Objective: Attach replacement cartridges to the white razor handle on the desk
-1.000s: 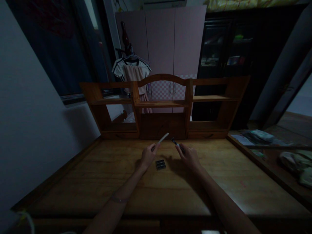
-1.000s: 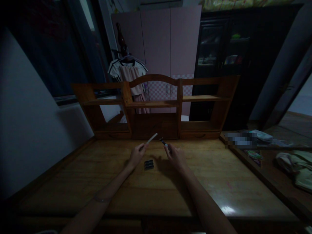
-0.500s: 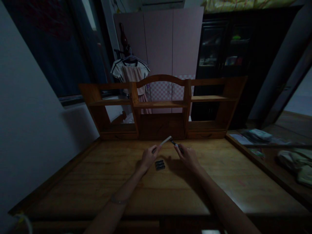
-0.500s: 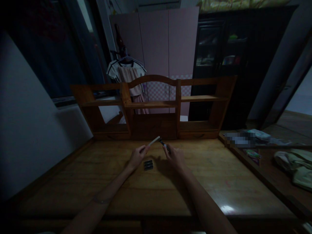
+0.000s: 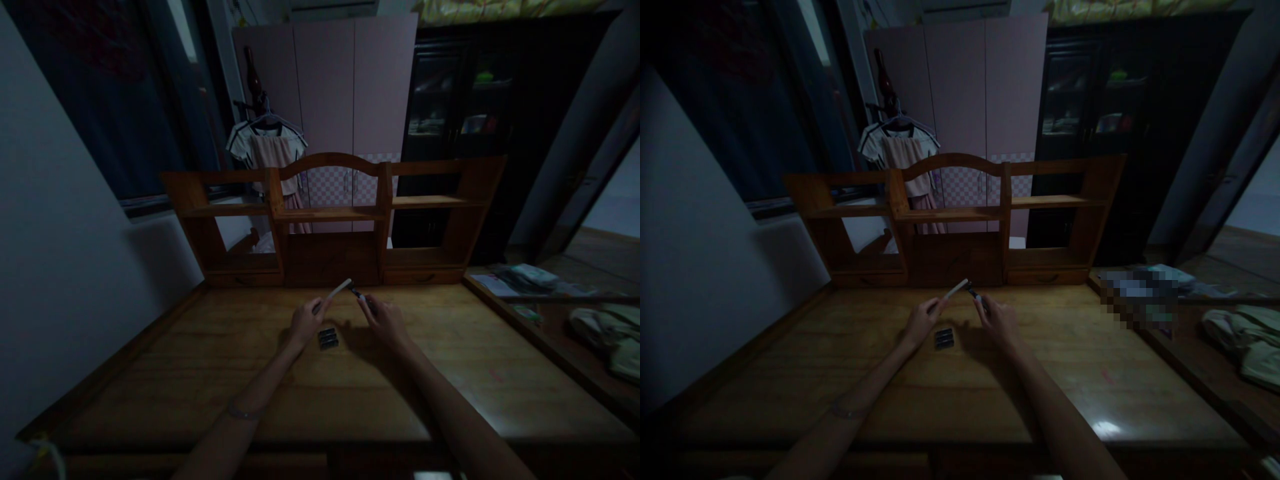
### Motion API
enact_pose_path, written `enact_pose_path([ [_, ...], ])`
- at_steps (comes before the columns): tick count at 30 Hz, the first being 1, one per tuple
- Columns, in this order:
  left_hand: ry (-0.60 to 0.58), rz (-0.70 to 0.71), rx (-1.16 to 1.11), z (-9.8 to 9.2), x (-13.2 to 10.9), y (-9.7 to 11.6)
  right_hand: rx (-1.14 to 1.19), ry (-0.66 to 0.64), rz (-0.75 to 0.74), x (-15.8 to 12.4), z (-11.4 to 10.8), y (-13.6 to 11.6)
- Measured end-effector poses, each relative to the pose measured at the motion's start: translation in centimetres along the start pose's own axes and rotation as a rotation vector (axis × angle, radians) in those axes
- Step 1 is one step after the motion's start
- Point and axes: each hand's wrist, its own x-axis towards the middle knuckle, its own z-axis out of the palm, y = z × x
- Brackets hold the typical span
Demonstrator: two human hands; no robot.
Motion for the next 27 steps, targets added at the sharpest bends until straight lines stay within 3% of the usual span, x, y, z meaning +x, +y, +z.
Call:
enact_pose_path([
  [4, 0.040, -0.005, -0.019, 0.02, 0.23, -0.51, 0.020, 0.010, -0.002, -0.09, -0.06, -0.10],
  [9, -0.010, 0.035, -0.058, 0.24, 0.12, -0.46, 0.004, -0.001, 0.002, -0.08, -0.18, -0.20],
  [15, 0.034, -0.016, -0.044, 0.13, 0.23, -0.56, 0.005, 0.007, -0.003, -0.01, -0.02, 0.00],
  [21, -0.012, 0.007, -0.051, 0.24, 0.18, -0.36, -0.006, 0.010, -0.019, -0.10, -0.06, -0.11],
  [27, 0.032, -0.016, -0.068, 0.10, 0.29, -0.62, 0.002, 0.005, 0.001, -0.05, -0.07, 0.01],
])
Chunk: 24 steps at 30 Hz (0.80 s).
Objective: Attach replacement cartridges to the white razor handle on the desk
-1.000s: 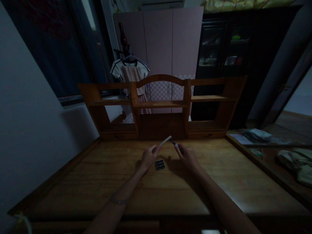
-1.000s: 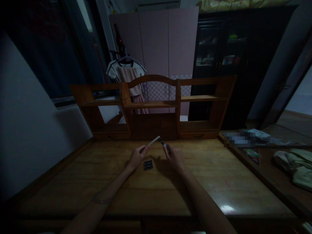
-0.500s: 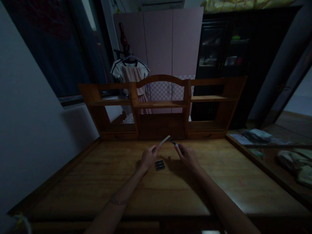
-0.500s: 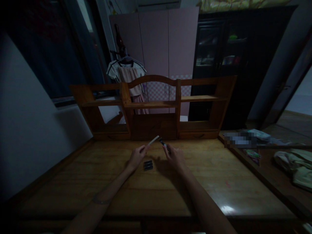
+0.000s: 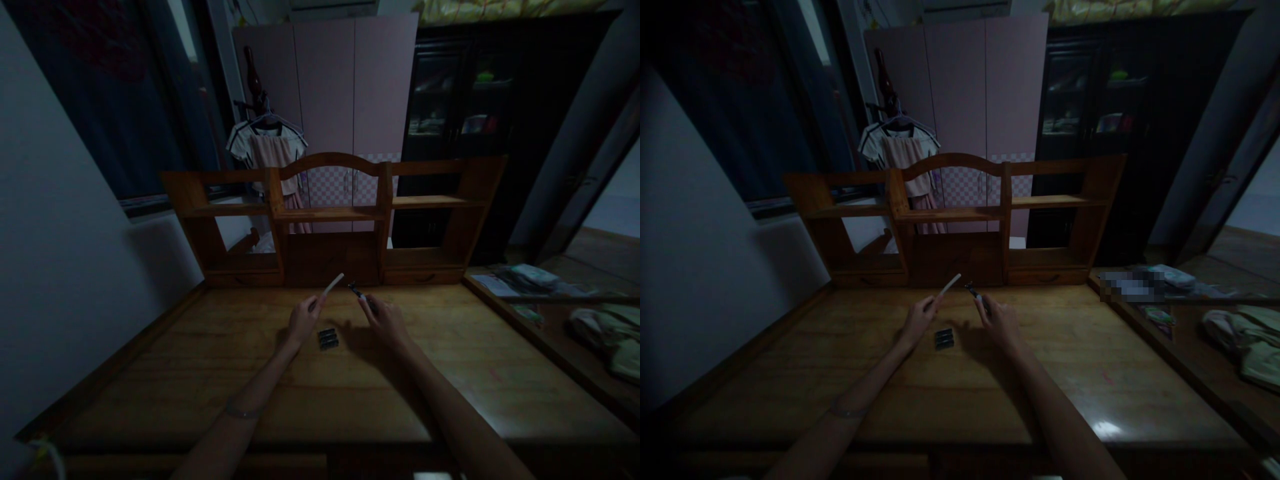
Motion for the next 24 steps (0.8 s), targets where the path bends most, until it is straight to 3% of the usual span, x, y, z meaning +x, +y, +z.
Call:
enact_pose_path([
  [5, -0.061, 0.040, -0.018, 0.00, -0.23, 0.43, 0.010, -0.009, -0.005, -0.04, 0.07, -0.07],
  [11, -0.016, 0.000, -0.024, -0.25, -0.18, 0.65, 0.018, -0.011, -0.011, -0.07, -0.07, -0.14],
  [24, -0.067, 0.049, -0.058, 0.09, -0.17, 0.24, 0.033, -0.007, -0.011, -0.09, -0.09, -0.28],
])
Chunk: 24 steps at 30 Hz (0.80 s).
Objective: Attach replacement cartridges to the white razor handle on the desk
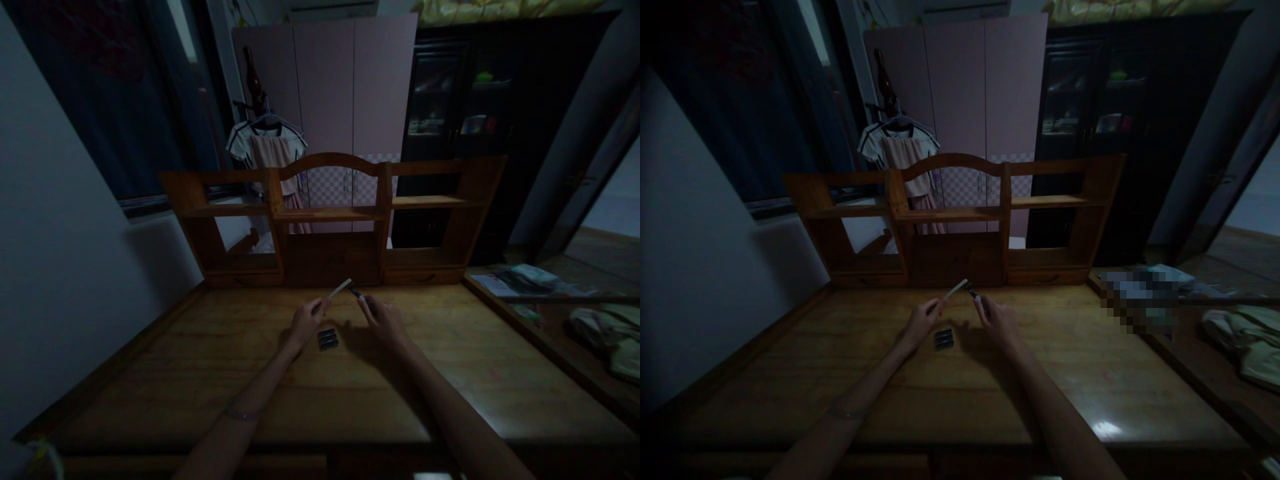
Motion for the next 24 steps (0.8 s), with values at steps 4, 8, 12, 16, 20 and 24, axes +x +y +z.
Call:
enact_pose_path([
  [4, 0.020, -0.020, 0.047, 0.04, 0.04, -0.03, -0.001, 0.001, -0.005, -0.01, 0.03, 0.10],
  [8, 0.030, -0.005, 0.045, -0.04, 0.07, -0.17, -0.026, 0.006, -0.001, 0.02, 0.14, 0.27],
  [12, -0.004, 0.001, 0.057, 0.08, 0.02, -0.22, -0.026, -0.002, 0.015, 0.04, 0.21, 0.30],
  [16, 0.049, -0.021, 0.090, 0.08, -0.03, -0.22, -0.020, -0.006, 0.007, 0.04, 0.07, 0.20],
  [20, 0.027, 0.007, 0.069, 0.09, -0.06, -0.13, -0.020, -0.006, 0.006, 0.05, 0.04, 0.18],
  [24, 0.042, -0.037, 0.074, 0.02, 0.05, -0.12, -0.018, 0.008, 0.008, 0.03, 0.10, 0.22],
])
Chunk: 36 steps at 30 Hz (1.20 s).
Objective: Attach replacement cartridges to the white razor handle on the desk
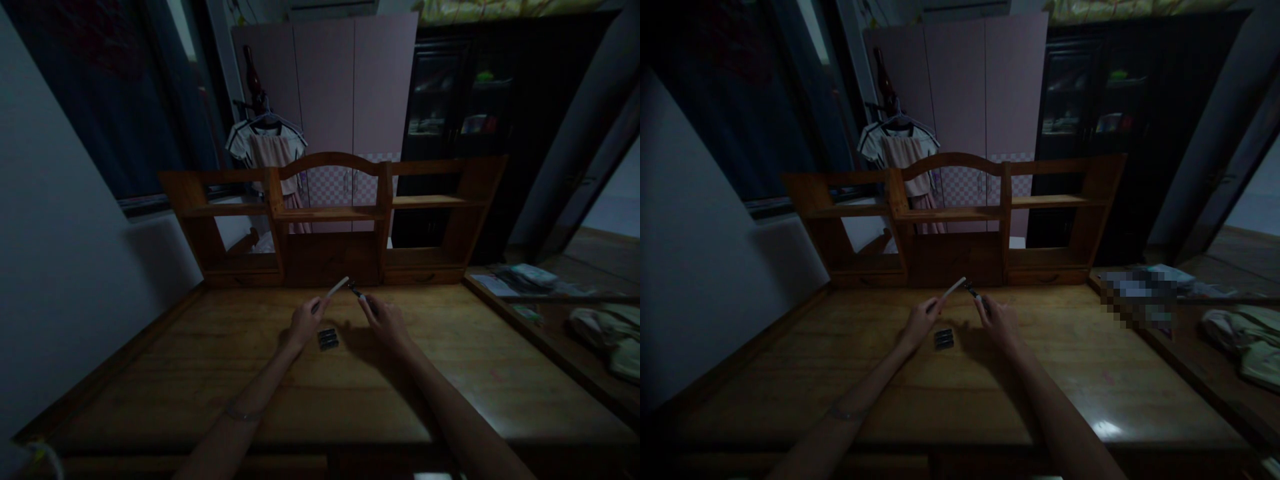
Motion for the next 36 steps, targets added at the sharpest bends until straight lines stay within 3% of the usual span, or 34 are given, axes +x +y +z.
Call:
enact_pose_path([
  [7, -0.031, 0.038, -0.049, -0.07, -0.02, 0.32, -0.018, -0.005, 0.002, -0.01, 0.00, -0.01],
  [12, 0.018, -0.031, -0.045, -0.09, -0.02, 0.24, 0.030, 0.013, -0.001, 0.00, -0.06, -0.04],
  [18, -0.024, 0.026, -0.043, 0.01, -0.08, 0.25, 0.068, -0.014, 0.008, -0.03, -0.05, -0.01],
  [23, 0.034, -0.021, -0.030, -0.23, 0.08, 0.19, 0.033, 0.026, 0.010, 0.05, 0.18, 0.15],
  [29, -0.040, 0.020, -0.014, -0.01, -0.14, 0.56, 0.015, 0.015, 0.001, 0.04, 0.25, 0.22],
  [36, 0.028, -0.004, -0.096, -0.26, 0.08, 0.20, 0.003, 0.015, 0.000, -0.03, 0.10, 0.21],
])
